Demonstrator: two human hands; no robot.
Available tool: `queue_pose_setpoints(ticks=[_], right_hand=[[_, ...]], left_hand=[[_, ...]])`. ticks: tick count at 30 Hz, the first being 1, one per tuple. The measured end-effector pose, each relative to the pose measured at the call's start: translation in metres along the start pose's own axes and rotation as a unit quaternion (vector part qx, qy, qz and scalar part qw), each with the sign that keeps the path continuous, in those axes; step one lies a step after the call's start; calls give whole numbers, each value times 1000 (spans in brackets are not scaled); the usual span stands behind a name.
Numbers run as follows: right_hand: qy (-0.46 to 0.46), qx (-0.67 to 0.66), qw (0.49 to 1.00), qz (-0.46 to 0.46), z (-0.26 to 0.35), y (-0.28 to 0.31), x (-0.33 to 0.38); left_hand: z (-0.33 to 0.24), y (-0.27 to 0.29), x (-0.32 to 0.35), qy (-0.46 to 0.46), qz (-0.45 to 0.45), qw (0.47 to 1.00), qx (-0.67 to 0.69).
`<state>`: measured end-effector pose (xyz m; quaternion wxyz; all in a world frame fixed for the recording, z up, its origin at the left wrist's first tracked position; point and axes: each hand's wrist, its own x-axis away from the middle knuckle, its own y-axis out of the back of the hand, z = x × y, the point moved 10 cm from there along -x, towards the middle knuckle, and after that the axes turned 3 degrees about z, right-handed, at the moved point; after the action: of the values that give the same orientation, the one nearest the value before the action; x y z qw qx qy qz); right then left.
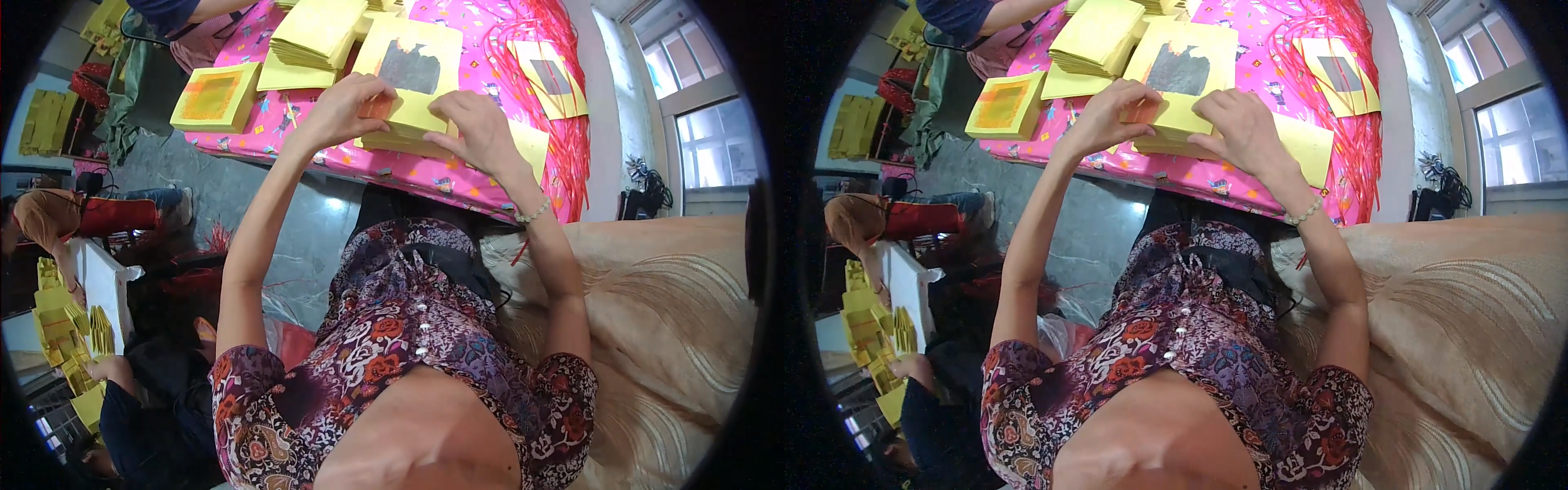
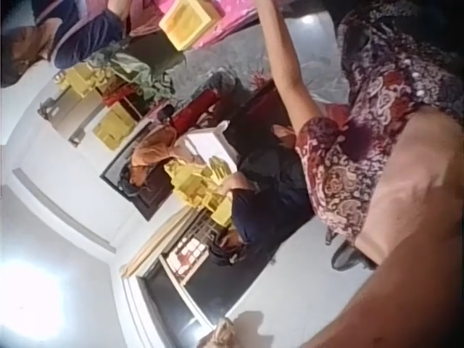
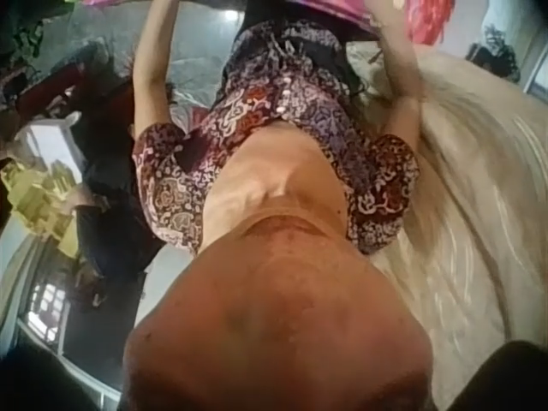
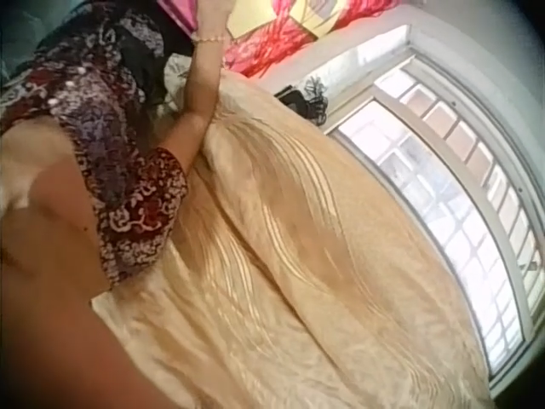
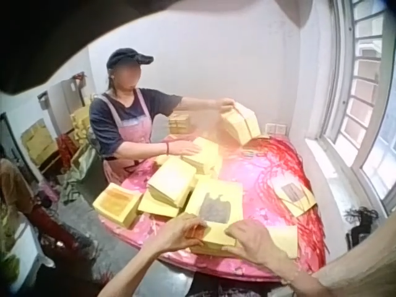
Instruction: Folding sheets of yellow joss paper into production-ready shapes.
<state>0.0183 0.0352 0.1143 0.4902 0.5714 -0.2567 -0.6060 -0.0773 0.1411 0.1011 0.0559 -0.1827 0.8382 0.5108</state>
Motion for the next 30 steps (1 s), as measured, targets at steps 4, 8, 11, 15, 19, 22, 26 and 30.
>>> queue_pose_setpoints(ticks=[4, 8, 11, 15, 19, 22, 26, 30], right_hand=[[-37, -48, 998, 28, -10, -3, -5], [-102, -103, 986, 80, -25, -7, -13], [-139, -130, 975, 110, -37, -14, -15], [-165, -154, 966, 123, -50, -23, -13], [-188, -165, 959, 135, -54, -28, -13], [-188, -167, 959, 134, -53, -28, -13], [-194, -167, 958, 128, -55, -28, -12], [-196, -157, 958, 137, -53, -29, -12]], left_hand=[[18, -3, 0, 23, 21, 990, 136], [41, -7, -3, 78, 55, 982, 166], [48, -9, -8, 93, 74, 978, 172], [50, -14, -12, 106, 87, 966, 217], [53, -15, -12, 105, 81, 967, 216], [55, -16, -11, 110, 86, 970, 200], [57, -16, -11, 119, 83, 968, 205], [58, -17, -11, 121, 78, 965, 217]])
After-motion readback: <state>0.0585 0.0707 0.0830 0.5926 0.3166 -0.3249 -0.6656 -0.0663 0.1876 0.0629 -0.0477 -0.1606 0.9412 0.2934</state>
